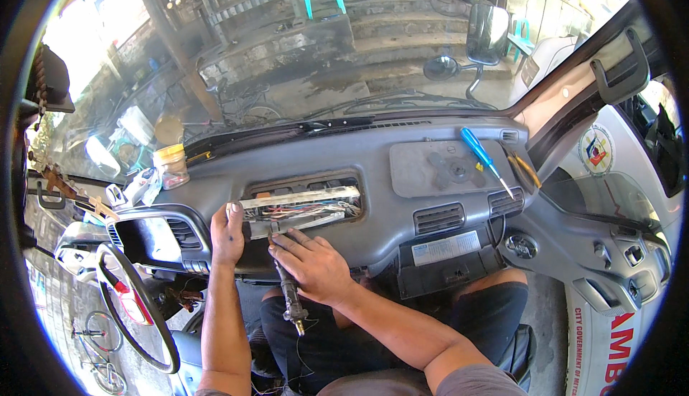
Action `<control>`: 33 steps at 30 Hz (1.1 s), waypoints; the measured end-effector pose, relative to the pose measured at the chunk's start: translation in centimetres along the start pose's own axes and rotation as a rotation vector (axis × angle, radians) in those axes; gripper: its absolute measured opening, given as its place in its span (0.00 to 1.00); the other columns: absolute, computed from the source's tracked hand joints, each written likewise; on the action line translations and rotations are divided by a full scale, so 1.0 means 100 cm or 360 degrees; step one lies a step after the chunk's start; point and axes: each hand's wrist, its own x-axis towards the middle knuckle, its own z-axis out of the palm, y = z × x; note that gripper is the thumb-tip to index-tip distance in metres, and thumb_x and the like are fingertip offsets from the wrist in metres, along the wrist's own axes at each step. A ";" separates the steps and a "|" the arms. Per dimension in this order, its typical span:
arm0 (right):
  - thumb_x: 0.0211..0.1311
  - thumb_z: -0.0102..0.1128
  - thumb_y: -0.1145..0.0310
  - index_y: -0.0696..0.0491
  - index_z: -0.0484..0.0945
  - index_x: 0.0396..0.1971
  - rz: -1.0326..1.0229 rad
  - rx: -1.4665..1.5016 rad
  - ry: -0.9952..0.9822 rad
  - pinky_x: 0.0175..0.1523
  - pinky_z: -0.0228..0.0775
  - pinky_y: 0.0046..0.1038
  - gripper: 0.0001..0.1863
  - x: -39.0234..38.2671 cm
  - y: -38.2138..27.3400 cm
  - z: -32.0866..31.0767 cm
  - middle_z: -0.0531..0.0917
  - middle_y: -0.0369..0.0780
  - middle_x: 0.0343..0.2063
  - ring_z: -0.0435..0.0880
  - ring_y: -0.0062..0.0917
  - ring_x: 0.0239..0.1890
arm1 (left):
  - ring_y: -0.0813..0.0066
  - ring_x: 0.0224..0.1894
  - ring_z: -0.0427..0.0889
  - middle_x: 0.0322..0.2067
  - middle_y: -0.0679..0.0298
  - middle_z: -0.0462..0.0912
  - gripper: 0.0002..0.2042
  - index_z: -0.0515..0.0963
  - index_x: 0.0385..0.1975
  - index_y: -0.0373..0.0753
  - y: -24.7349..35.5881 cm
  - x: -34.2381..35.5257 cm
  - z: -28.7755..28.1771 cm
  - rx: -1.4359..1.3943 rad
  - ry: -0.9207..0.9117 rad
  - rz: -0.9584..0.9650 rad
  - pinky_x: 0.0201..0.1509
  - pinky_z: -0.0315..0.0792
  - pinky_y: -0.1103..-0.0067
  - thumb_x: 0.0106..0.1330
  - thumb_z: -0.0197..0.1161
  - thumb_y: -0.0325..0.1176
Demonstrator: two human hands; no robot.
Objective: The person removes a dashboard panel to access the vehicle's electrical components. They use a test light to check for power on various wires and connectors within the fuse box area. The person manipulates the wiring harness and tests multiple points before repositioning the panel.
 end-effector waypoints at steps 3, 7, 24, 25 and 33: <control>0.66 0.75 0.62 0.49 0.90 0.62 -0.0011 -0.0009 -0.0003 0.59 0.82 0.40 0.24 -0.001 0.001 0.001 0.91 0.39 0.66 0.91 0.42 0.67 | 0.71 0.40 0.83 0.36 0.58 0.89 0.33 0.85 0.50 0.25 0.000 0.001 -0.002 0.0029 -0.0032 -0.0034 0.47 0.79 0.69 0.86 0.64 0.60; 0.66 0.76 0.60 0.51 0.87 0.66 -0.0023 -0.0001 -0.0092 0.61 0.81 0.41 0.28 -0.004 0.004 0.002 0.87 0.43 0.71 0.87 0.44 0.72 | 0.71 0.44 0.85 0.42 0.57 0.90 0.33 0.82 0.60 0.23 0.003 -0.002 -0.001 -0.0266 -0.0056 -0.0175 0.52 0.79 0.71 0.83 0.68 0.56; 0.66 0.76 0.60 0.48 0.89 0.64 -0.0038 -0.0070 -0.0131 0.59 0.80 0.38 0.26 -0.002 0.001 0.000 0.90 0.38 0.67 0.89 0.40 0.70 | 0.71 0.53 0.84 0.49 0.59 0.88 0.31 0.80 0.63 0.27 0.009 -0.004 -0.016 -0.0606 -0.0338 -0.0111 0.63 0.76 0.74 0.60 0.67 0.37; 0.65 0.77 0.60 0.48 0.89 0.64 -0.0034 -0.0068 -0.0143 0.59 0.80 0.39 0.27 -0.002 0.001 0.000 0.89 0.39 0.68 0.89 0.40 0.71 | 0.71 0.53 0.84 0.49 0.59 0.88 0.30 0.80 0.63 0.26 0.008 -0.004 -0.016 -0.0623 -0.0336 -0.0115 0.63 0.76 0.74 0.60 0.67 0.36; 0.64 0.79 0.57 0.49 0.86 0.68 -0.0019 -0.0071 -0.0222 0.65 0.79 0.41 0.32 -0.003 0.000 0.000 0.86 0.41 0.70 0.85 0.42 0.74 | 0.72 0.53 0.87 0.50 0.57 0.90 0.26 0.80 0.64 0.25 0.002 -0.005 -0.015 -0.0747 -0.0236 -0.0058 0.64 0.80 0.74 0.67 0.68 0.29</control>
